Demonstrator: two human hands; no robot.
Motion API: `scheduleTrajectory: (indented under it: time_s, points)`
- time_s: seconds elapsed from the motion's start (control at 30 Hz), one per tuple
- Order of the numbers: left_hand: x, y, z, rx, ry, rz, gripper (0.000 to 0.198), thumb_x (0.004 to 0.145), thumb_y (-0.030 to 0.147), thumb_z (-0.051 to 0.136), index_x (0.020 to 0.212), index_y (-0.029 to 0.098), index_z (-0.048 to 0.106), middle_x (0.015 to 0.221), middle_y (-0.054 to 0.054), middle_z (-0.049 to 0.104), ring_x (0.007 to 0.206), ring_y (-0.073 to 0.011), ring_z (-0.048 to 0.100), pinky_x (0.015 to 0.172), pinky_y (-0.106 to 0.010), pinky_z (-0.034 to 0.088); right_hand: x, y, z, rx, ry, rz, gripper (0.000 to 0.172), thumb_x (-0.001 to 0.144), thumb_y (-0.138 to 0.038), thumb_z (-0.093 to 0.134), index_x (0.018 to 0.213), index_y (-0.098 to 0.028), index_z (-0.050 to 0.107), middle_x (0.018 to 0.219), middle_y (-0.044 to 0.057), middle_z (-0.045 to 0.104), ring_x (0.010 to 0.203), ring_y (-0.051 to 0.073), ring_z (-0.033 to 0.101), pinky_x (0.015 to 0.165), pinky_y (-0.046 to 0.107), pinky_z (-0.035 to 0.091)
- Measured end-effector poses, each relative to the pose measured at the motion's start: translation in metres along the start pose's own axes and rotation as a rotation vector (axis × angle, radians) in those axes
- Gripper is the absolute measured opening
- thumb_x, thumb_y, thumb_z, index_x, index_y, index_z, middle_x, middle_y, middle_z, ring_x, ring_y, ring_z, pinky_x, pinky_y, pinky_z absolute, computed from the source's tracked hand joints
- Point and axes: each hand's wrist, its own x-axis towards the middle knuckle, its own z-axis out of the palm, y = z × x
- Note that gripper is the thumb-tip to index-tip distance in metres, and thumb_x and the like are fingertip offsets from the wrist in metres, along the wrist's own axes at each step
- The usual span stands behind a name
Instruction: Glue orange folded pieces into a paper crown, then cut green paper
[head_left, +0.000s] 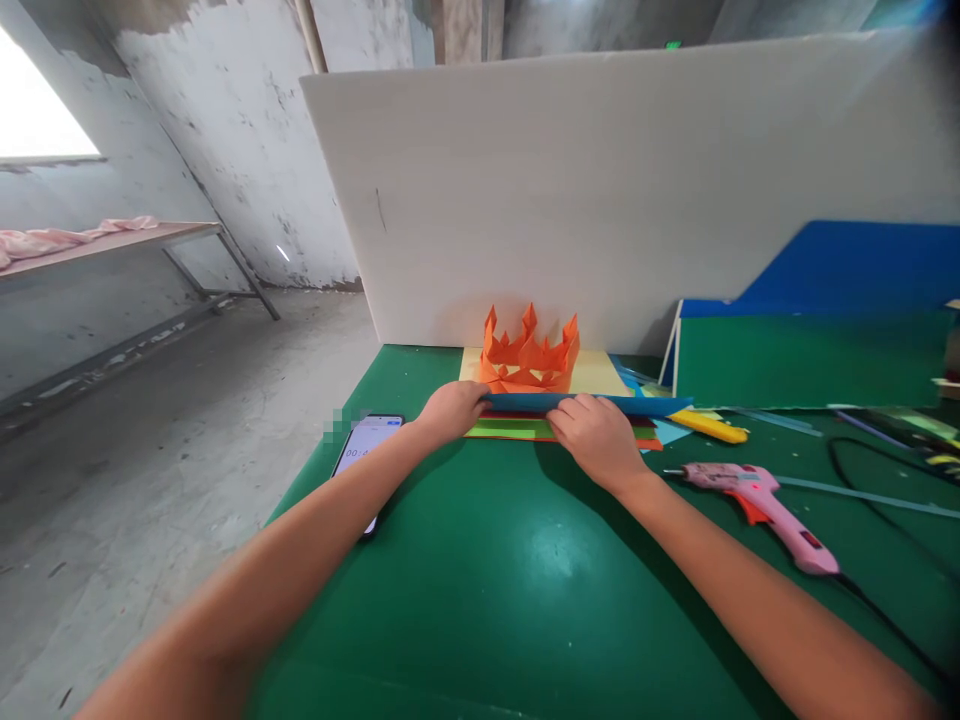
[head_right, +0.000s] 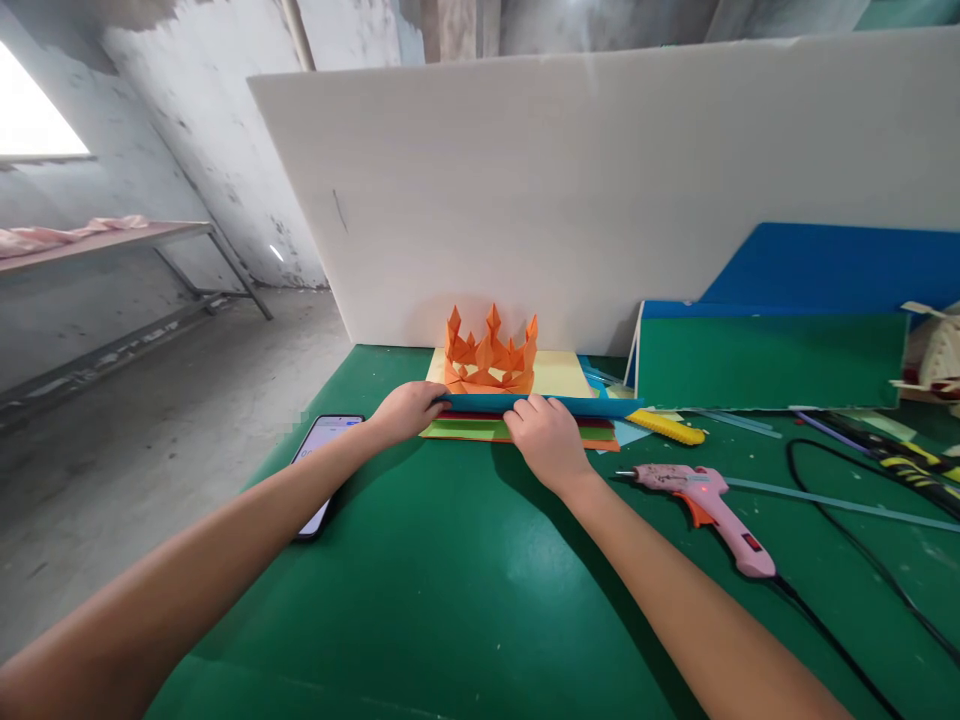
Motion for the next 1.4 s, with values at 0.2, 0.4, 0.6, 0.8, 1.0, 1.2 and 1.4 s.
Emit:
scheduleTrajectory:
  time_s: [0.2, 0.4, 0.6, 0.8, 1.0, 1.2, 1.4]
  points:
    - [0.007, -0.004, -0.001, -0.026, 0.006, -0.007, 0.016, 0.088, 0.026, 0.051, 0.084, 0.022, 0.067, 0.085, -0.004, 0.07, 0.083, -0.0225, 0.064, 0.07, -0.028, 0.045, 0.013, 0.003, 0.004, -0.026, 0.001, -0.044, 0.021, 0.088, -0.006, 0.046, 0.082, -0.017, 0.062, 0.076, 0.008, 0.059, 0.075, 0.022, 0.044, 0.062, 0.033, 0.023]
    - [0.008, -0.007, -0.005, -0.049, 0.03, 0.005, 0.013, 0.088, 0.026, 0.052, 0.094, 0.023, 0.063, 0.091, -0.005, 0.071, 0.085, -0.0239, 0.065, 0.07, -0.029, 0.046, 0.022, 0.006, 0.006, -0.014, -0.005, -0.072, 0.024, 0.084, 0.0, 0.046, 0.073, -0.016, 0.061, 0.072, 0.009, 0.058, 0.072, 0.022, 0.044, 0.061, 0.033, 0.026]
    - [0.004, -0.011, -0.012, -0.082, 0.066, 0.099, 0.043, 0.084, 0.009, 0.047, 0.123, 0.025, 0.045, 0.108, -0.004, 0.067, 0.085, -0.0205, 0.064, 0.073, -0.029, 0.047, 0.023, 0.013, 0.003, 0.016, -0.006, -0.104, 0.024, 0.081, 0.002, 0.046, 0.076, -0.014, 0.063, 0.075, 0.01, 0.06, 0.075, 0.022, 0.046, 0.063, 0.032, 0.03]
    - [-0.009, -0.007, -0.02, -0.087, 0.109, 0.303, 0.023, 0.085, 0.01, 0.044, 0.091, 0.02, 0.063, 0.134, -0.007, 0.05, 0.108, -0.0215, 0.058, 0.091, -0.034, 0.047, 0.018, 0.018, 0.002, 0.03, 0.021, -0.105, 0.023, 0.084, -0.001, 0.046, 0.082, -0.013, 0.066, 0.079, 0.011, 0.062, 0.075, 0.022, 0.048, 0.064, 0.032, 0.031]
    - [-0.026, -0.013, -0.013, -0.005, 0.095, 0.448, 0.025, 0.083, 0.031, 0.065, 0.106, 0.022, 0.062, 0.137, -0.011, 0.046, 0.115, -0.0286, 0.054, 0.097, -0.045, 0.045, 0.012, 0.017, 0.004, 0.061, 0.044, -0.139, 0.023, 0.085, -0.002, 0.047, 0.088, -0.013, 0.067, 0.078, 0.009, 0.063, 0.075, 0.021, 0.049, 0.065, 0.031, 0.033]
    - [-0.021, -0.021, 0.0, -0.033, 0.062, 0.429, 0.027, 0.087, 0.015, 0.055, 0.113, 0.019, 0.06, 0.129, -0.011, 0.052, 0.11, -0.0244, 0.058, 0.094, -0.039, 0.048, 0.008, 0.013, 0.003, 0.056, 0.07, -0.138, 0.024, 0.087, -0.004, 0.045, 0.084, -0.014, 0.067, 0.082, 0.009, 0.063, 0.076, 0.021, 0.049, 0.065, 0.032, 0.032]
    - [-0.018, -0.014, -0.004, -0.032, 0.037, 0.386, 0.03, 0.09, 0.038, 0.056, 0.11, 0.017, 0.065, 0.116, -0.01, 0.062, 0.105, -0.0252, 0.06, 0.094, -0.037, 0.046, 0.007, 0.009, 0.003, 0.068, 0.066, -0.164, 0.025, 0.085, -0.001, 0.045, 0.081, -0.014, 0.066, 0.078, 0.009, 0.061, 0.075, 0.021, 0.049, 0.065, 0.031, 0.034]
